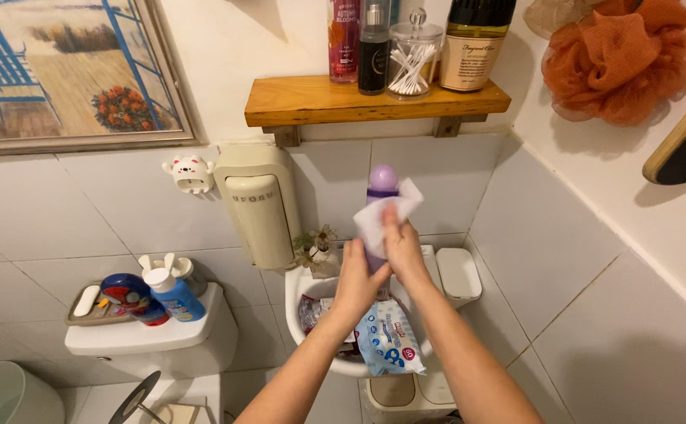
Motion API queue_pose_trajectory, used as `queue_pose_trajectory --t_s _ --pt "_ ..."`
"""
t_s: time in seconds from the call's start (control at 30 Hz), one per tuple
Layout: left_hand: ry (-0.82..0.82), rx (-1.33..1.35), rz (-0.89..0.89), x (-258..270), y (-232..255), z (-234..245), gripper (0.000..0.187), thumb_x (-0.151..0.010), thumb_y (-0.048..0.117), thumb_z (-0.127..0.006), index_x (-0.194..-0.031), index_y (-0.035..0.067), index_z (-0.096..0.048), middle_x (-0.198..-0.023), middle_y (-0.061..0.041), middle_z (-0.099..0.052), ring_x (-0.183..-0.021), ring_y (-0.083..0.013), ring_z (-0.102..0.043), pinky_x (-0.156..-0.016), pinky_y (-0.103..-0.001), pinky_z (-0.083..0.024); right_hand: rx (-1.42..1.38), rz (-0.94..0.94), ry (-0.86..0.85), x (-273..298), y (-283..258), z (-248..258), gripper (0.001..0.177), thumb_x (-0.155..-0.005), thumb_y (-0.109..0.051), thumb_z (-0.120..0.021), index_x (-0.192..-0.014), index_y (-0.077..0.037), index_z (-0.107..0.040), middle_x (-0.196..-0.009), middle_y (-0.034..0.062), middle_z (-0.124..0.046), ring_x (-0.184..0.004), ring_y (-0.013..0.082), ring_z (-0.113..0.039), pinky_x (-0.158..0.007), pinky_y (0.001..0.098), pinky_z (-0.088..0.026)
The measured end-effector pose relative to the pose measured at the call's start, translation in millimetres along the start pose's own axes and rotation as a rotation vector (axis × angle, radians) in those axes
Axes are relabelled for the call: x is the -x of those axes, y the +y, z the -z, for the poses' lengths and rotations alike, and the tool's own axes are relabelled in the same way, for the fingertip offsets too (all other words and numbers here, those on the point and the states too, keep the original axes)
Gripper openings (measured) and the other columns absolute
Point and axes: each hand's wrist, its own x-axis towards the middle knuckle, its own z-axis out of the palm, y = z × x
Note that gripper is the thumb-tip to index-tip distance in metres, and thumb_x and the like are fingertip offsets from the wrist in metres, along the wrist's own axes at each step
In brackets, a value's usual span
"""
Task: The person cleans various hygiene and beauty products using a wet wipe, including a small mirror, perfume bottles, and containers, before wiping down a wooden shelf.
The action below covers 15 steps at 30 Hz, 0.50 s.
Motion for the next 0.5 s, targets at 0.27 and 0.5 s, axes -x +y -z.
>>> queue_pose_trajectory --t_s 0.27,0.5 --pt "-0.261 0.878 0.432 2.1 -10.3 16.5 0.064 -0.084 0.022 -0.079 -0.139 0.003 -0.052 -0.123 -0.013 -0.066 -0.112 -0.0220 -0.065 -0.097 -0.038 -0.056 -0.751 -0.099 -0.261 40.2 11.0 28.1 0.060 -0.106 -0.039 -0.042 -0.159 -0.012 -0.036 -0.153 0.0083 -0.050 -0.133 0.0182 -0.056 -0.111 0.0348 -0.049" --pt "-0.308 0.833 0.295 17.5 -21.9 7.6 0.054 -0.092 0.016 -0.071 -0.140 0.004 -0.050 -0.129 -0.009 -0.066 -0.118 -0.0171 -0.063 -0.103 -0.035 -0.050 -0.149 0.060 -0.045 39.3 -21.3 0.5 0.072 -0.095 -0.043 -0.058 -0.151 -0.014 -0.024 -0.140 0.0120 -0.054 -0.118 0.0227 -0.060 -0.096 0.0372 -0.052"
